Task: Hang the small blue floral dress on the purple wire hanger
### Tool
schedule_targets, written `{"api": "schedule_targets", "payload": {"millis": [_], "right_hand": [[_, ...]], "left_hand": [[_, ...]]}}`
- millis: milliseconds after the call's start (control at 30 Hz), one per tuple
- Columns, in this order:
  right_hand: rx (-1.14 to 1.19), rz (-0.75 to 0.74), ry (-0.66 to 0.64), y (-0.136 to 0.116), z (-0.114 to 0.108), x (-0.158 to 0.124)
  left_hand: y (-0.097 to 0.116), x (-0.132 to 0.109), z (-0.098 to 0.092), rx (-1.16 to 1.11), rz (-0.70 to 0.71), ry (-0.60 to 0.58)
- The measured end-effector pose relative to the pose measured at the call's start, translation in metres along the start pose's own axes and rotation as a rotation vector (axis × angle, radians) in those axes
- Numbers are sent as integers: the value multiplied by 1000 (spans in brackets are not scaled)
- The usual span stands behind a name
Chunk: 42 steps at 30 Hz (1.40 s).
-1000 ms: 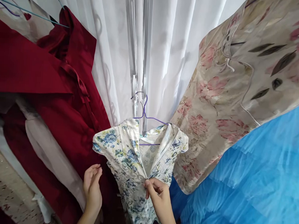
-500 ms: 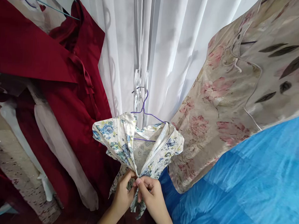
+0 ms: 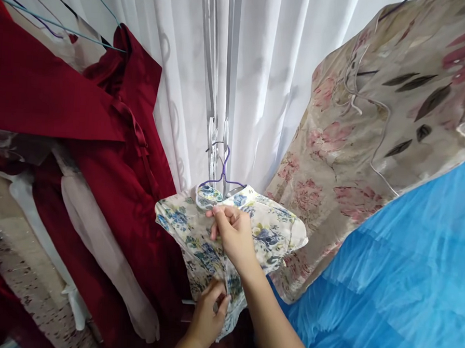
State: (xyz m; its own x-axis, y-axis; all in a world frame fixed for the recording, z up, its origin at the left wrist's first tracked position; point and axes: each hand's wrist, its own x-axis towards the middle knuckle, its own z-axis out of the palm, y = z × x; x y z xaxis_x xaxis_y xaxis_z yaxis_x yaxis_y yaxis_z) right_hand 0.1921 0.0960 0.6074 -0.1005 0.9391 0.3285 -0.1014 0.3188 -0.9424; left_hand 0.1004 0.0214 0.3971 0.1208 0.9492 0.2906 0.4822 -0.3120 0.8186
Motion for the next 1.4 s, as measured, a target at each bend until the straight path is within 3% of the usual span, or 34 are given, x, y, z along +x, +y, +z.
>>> {"api": "schedule_targets", "payload": {"millis": [133,200,267,400,433,500,567,633,733,800,967,1033,1100,1167,1233,1400], "right_hand": [[20,-64,97,-3,9,6],[42,-78,163,1,10,4],[53,-79,214,5,10,0],[29,-91,273,5,11,-5],[14,-98,278,4,11,-6],[-22,-109,266,3,12,-7],[-61,-107,247,6,14,-8],[-120,-95,251,13,16,-8],[-250,-70,258,32,17,-7],[-312,-37,222,46,16,-9],[-288,46,124,63,14,-24],[-251,75,73,63,13,-31],[-220,101,27,64,13,-38],[-196,124,-5,68,11,-43],[-166,150,-13,75,6,-48],[-183,239,54,104,-34,-71]], "left_hand": [[-2,1,-8,-66,-46,-126],[-1,11,-24,-138,-3,-196],[7,32,-49,-208,102,-169],[50,94,-116,-223,363,135],[65,110,-131,-200,431,158],[92,137,-153,-132,519,77],[112,154,-164,-46,564,-21],[122,160,-166,13,601,-36],[122,158,-165,26,658,90],[115,159,-171,19,651,260],[71,181,-215,-132,382,774],[43,188,-233,-366,253,928],[13,187,-241,-788,36,964],[-12,174,-233,-1165,-246,892],[-32,153,-211,-1329,-463,814],[-55,96,-142,-1405,-632,729]]}}
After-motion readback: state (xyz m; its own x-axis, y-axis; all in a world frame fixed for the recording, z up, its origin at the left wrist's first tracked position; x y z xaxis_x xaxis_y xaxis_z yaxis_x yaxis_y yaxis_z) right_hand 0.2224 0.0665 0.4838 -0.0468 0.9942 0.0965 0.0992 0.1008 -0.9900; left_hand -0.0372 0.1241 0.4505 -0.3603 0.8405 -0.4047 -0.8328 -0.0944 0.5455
